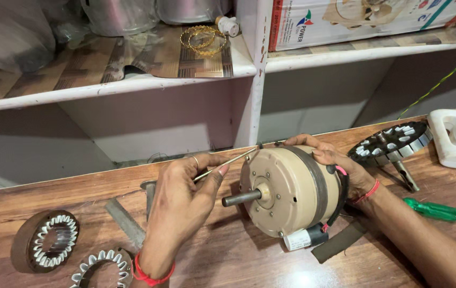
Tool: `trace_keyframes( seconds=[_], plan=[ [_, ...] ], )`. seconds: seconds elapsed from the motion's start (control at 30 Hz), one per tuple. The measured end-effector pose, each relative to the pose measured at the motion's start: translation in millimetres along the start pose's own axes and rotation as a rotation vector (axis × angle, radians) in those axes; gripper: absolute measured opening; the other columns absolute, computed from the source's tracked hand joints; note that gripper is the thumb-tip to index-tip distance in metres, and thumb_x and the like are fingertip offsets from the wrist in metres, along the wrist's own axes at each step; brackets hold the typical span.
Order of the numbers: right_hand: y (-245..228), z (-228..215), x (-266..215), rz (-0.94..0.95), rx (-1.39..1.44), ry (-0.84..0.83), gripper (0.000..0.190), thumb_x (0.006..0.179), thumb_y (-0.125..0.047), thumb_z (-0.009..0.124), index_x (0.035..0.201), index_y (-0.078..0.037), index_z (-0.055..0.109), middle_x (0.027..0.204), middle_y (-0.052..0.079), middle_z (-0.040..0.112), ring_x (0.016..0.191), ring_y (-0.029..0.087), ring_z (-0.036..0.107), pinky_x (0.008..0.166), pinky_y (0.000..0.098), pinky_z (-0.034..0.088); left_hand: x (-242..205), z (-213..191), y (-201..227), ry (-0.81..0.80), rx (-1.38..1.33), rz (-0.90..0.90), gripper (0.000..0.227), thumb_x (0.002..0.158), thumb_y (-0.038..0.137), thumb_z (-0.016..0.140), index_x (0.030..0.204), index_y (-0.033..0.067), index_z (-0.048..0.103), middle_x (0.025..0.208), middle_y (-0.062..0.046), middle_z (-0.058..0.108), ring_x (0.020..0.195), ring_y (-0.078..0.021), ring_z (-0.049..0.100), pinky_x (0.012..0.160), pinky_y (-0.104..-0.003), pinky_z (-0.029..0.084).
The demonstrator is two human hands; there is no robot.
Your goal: The person assembles a cylindrical motor by inserting a metal rod into the shaft, tightening screws on the end cap, and fitting a toothed metal ring onto the body. The person uses a screwdriver and pliers to secure components.
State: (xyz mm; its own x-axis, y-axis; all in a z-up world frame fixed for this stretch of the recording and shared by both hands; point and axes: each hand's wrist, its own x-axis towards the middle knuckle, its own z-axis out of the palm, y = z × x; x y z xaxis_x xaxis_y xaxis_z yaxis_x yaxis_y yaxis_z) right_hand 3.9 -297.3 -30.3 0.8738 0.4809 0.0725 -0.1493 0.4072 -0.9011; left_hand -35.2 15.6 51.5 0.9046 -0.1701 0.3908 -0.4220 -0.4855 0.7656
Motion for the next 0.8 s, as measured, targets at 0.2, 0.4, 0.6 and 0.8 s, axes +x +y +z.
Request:
trace_keyframes(
  seconds=[0.2,0.4,0.6,0.8],
  plan=[
    [-1,1,0,0.013,-0.045,0.031,0.083,0.081,-0.042,0.079,0.142,0.003,0.047,0.131,0.023,0.063,0.116,0.029,0.067,0.100,0.0427,0.054,0,0,-3,-0.042,-0.049,-0.078,0.022,0.089,0.020,0.071,0.100,0.0034,0.080,0.054,-0.001,0.056,0.052,-0.0061,0.044,0.047,-0.029,0.037],
    [0,1,0,0.037,-0.006,0.048,0.082,0.078,-0.042,0.081,0.140,0.001,0.048,0.131,0.022,0.062,0.116,0.029,0.066,0.100,0.0435,0.055,2,-10,-12,-0.073,-0.241,-0.042,0.012,0.087,0.012,0.077,0.087,0.0002,0.079,0.059,0.006,0.056,0.056,-0.0021,0.042,0.048,-0.025,0.034],
    [1,-1,-1,0.042,0.023,0.073,0.076,0.082,-0.042,0.076,0.139,-0.002,0.046,0.129,0.020,0.062,0.118,0.030,0.066,0.099,0.0445,0.055,-2,-11,-10,-0.142,-0.308,0.152,0.010,0.088,0.010,0.077,0.091,0.0015,0.080,0.071,0.003,0.074,0.065,-0.0006,0.062,0.057,-0.020,0.049],
    [0,-2,1,0.001,-0.007,0.034,0.074,0.084,-0.039,0.076,0.139,0.001,0.046,0.133,0.019,0.060,0.121,0.029,0.065,0.104,0.0423,0.055,-18,-7,12,-0.247,-0.095,0.187,0.010,0.082,0.014,0.079,0.087,0.0062,0.082,0.061,-0.003,0.076,0.044,-0.0073,0.060,0.041,-0.029,0.041]
  ],
)
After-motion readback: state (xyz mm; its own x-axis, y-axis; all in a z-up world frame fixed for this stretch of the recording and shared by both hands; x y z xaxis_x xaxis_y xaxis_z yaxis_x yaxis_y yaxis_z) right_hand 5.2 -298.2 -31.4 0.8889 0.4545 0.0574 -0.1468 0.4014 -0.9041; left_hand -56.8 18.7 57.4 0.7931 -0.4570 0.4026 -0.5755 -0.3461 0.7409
